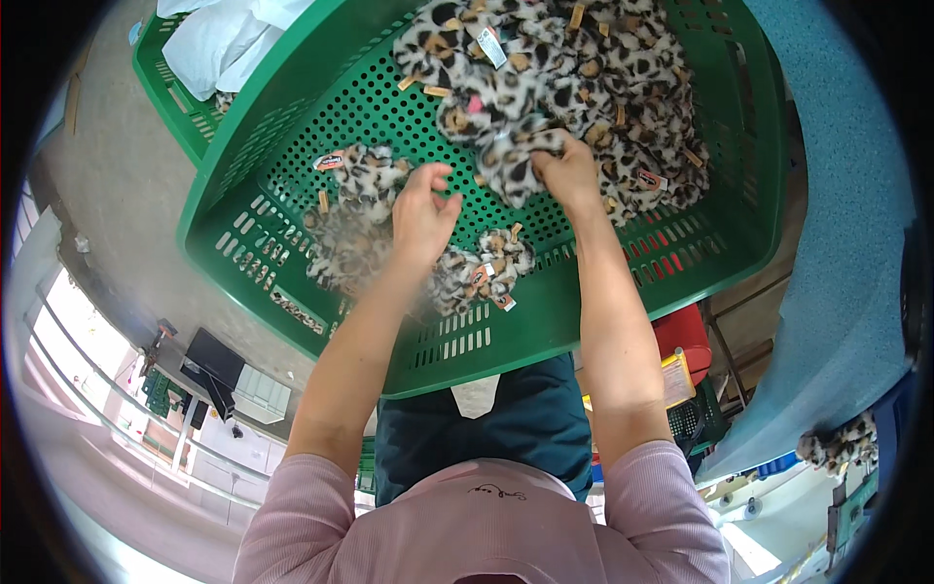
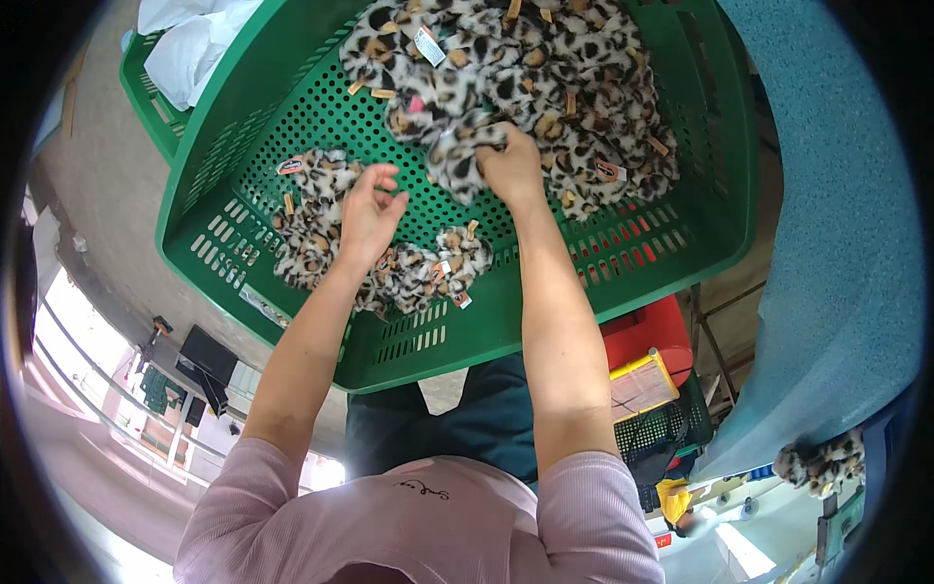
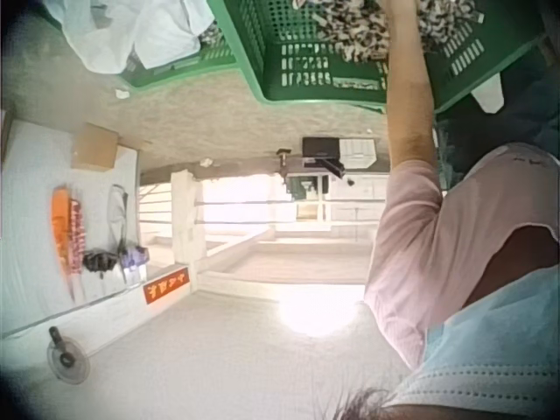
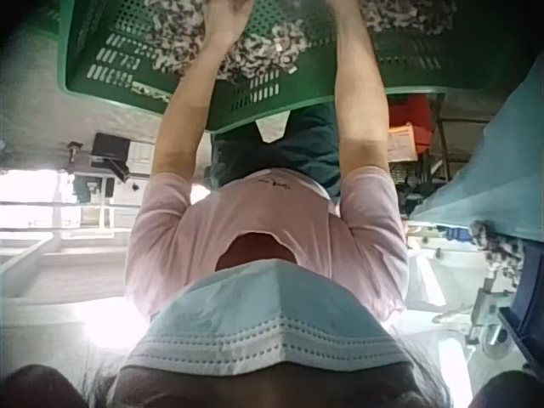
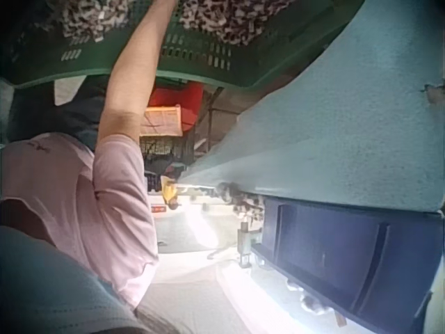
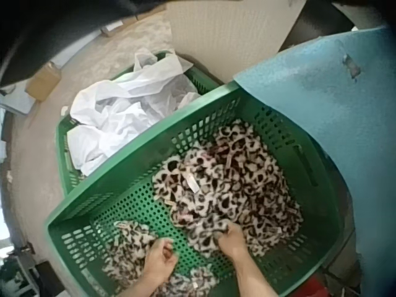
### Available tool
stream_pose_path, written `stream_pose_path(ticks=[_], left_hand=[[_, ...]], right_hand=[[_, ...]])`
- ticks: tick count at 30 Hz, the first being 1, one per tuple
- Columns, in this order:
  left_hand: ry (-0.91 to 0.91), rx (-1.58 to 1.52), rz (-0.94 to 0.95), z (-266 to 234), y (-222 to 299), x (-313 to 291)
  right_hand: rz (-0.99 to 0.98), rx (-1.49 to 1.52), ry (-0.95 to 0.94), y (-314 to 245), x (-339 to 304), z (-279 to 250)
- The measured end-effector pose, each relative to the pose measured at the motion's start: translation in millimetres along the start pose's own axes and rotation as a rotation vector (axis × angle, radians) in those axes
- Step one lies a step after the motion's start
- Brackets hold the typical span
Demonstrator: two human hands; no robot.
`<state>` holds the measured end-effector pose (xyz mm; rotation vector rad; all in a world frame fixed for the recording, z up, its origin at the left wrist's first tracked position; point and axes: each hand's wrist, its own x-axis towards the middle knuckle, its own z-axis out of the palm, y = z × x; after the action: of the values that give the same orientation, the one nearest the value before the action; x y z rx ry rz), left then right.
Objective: The recorder uses a mechanical press to attach components to plush leopard-print toy parts and then sorts the finished parts into large green crates.
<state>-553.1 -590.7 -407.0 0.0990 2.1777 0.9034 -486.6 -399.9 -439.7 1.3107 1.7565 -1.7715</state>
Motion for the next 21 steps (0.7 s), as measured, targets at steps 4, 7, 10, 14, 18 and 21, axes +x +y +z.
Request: stream_pose_path(ticks=[4, 7, 10, 14, 18, 21], left_hand=[[0.114, -0.193, -0.053, 2.8, -8.0, -8.3], [0.205, -0.332, -0.046, 7.9, 15.0, 29.9], [0.167, -0.239, -0.029, 19.4, 37.7, 75.9], [0.137, -0.674, -0.248, 13.1, 38.1, 74.0], [0.108, -0.103, 0.058, 14.8, -5.3, -0.5], [-0.138, 0.369, 0.129, 25.0, -20.8, -57.2]], right_hand=[[0.301, 0.228, 0.028, -4.8, -21.1, 6.9], [0.272, 0.232, 0.095, -5.6, -20.8, 6.8], [0.026, 0.252, 0.017, -4.7, -0.3, -5.5], [-0.200, -0.617, 0.299, -6.5, -54.0, 5.8], [0.277, -0.943, -0.186, -4.0, -79.3, 20.3], [0.273, -1.091, -0.235, 48.9, -67.0, 37.9]])
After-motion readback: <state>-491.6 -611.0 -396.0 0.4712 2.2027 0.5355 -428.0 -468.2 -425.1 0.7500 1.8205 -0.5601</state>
